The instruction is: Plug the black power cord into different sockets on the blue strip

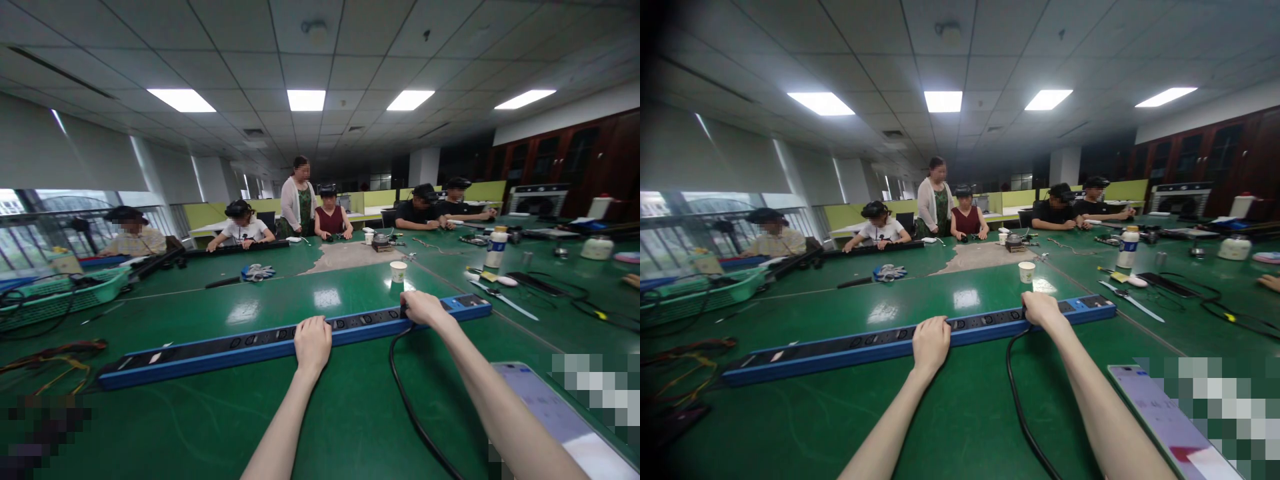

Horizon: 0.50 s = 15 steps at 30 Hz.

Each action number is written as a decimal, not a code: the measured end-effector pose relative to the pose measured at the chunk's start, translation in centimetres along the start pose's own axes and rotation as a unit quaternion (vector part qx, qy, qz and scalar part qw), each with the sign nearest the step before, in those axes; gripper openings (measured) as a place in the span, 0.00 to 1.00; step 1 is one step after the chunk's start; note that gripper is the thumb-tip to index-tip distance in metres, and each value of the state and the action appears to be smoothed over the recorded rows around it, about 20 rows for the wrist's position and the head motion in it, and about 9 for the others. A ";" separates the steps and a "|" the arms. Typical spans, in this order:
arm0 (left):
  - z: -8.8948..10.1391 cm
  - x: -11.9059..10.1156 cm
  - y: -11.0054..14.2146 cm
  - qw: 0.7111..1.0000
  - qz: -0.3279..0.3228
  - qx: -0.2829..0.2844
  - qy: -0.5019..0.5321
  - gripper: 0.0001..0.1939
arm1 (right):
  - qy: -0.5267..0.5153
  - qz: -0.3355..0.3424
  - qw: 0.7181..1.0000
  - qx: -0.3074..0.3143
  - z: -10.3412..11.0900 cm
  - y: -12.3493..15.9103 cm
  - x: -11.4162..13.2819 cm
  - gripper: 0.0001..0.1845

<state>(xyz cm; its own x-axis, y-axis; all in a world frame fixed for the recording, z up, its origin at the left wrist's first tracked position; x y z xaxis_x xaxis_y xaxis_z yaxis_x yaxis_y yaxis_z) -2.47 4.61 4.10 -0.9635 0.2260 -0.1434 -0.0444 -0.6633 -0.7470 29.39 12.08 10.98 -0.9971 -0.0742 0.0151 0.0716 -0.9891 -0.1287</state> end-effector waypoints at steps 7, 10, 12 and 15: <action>0.1 0.1 0.0 1.000 0.001 0.003 -0.008 0.17 | 0.002 0.001 1.000 -0.005 0.4 0.3 -0.1 0.19; 0.0 0.1 0.0 1.000 -0.002 0.005 -0.009 0.17 | 0.002 -0.001 1.000 -0.006 0.5 0.3 -0.5 0.19; -0.1 0.1 0.0 1.000 -0.004 0.005 -0.008 0.17 | -0.023 0.020 1.000 0.006 0.3 0.1 -0.9 0.20; -0.1 0.1 0.0 1.000 -0.004 0.003 -0.010 0.17 | -0.073 0.066 0.995 0.029 0.3 -0.1 -1.5 0.19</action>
<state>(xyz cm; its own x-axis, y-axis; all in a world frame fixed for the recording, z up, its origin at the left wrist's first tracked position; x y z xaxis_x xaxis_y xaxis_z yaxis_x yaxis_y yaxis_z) -2.50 4.71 4.04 -0.9683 0.2164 -0.1251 -0.0529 -0.6665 -0.7437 30.87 12.24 11.23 -0.9651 -0.2178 0.1457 0.2078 -0.9748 -0.0809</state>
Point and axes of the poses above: each hand's wrist, its own y-axis away from the middle knuckle, its own z-axis out of the back of the hand, x = y × z, the point moved 6 cm from there along -y, towards the middle knuckle, and after that the axes turned 6 degrees about -z, right-handed, at the moved point
